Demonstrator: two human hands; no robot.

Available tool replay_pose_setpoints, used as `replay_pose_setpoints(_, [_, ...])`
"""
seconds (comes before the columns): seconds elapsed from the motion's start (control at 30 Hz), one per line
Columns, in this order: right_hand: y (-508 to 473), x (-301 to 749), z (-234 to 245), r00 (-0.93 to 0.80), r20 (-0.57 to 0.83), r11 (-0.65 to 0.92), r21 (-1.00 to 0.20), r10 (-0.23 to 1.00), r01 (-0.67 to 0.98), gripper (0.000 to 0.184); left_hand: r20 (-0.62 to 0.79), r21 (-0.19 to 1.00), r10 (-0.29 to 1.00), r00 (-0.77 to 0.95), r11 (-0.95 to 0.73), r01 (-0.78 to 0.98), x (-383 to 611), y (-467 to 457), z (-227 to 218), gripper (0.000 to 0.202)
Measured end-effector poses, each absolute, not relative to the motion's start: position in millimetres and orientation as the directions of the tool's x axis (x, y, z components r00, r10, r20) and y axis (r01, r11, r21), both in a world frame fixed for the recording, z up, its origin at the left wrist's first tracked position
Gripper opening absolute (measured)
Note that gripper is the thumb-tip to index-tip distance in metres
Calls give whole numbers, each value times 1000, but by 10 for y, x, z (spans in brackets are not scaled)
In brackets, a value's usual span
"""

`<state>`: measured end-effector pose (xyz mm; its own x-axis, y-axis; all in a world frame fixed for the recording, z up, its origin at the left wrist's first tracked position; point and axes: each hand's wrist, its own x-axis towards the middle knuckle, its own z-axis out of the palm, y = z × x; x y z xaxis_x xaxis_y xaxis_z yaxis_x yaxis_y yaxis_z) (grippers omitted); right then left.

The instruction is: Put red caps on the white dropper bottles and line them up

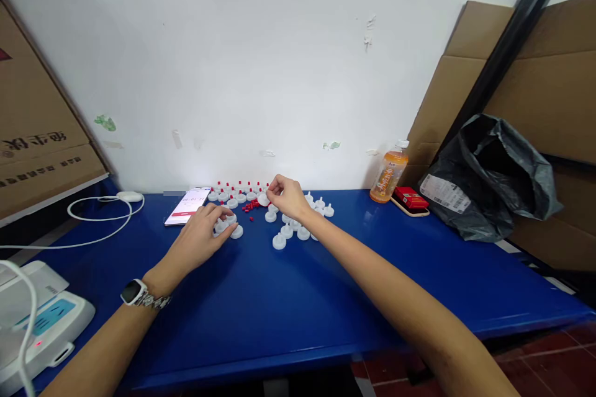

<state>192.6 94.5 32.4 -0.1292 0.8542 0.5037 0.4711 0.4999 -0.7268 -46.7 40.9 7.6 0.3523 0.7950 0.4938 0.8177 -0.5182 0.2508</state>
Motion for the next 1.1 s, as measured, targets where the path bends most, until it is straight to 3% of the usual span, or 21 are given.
replay_pose_setpoints(0.2, [1052, 1750, 317, -389, 438, 557, -370, 810, 743, 8, 439, 304, 802, 404, -556, 773, -534, 460, 59, 18])
replay_pose_setpoints(0.33, [1068, 1700, 269, -473, 370, 557, -166, 800, 813, 8, 422, 277, 810, 408, -544, 792, -494, 438, 74, 15])
replay_pose_setpoints(0.43, [1068, 1732, 247, -479, 359, 560, -168, 801, 811, 9, 415, 251, 817, 401, -526, 812, -465, 408, 100, 14])
replay_pose_setpoints(0.53, [1022, 1821, 232, -421, 416, 544, -241, 806, 804, 16, 433, 241, 811, 393, -525, 816, -443, 396, 110, 14])
replay_pose_setpoints(0.8, [610, 2065, 127, -230, 494, 454, -398, 838, 797, 15, 452, 284, 778, 437, -590, 756, -354, 384, 86, 18])
replay_pose_setpoints(0.9, [468, 2010, 138, -278, 505, 495, -368, 817, 787, 13, 456, 259, 771, 445, -593, 762, -313, 346, 70, 20])
replay_pose_setpoints(1.1, [555, 1732, 230, -451, 422, 558, -171, 786, 812, 18, 473, 165, 780, 411, -536, 828, -316, 317, 34, 35])
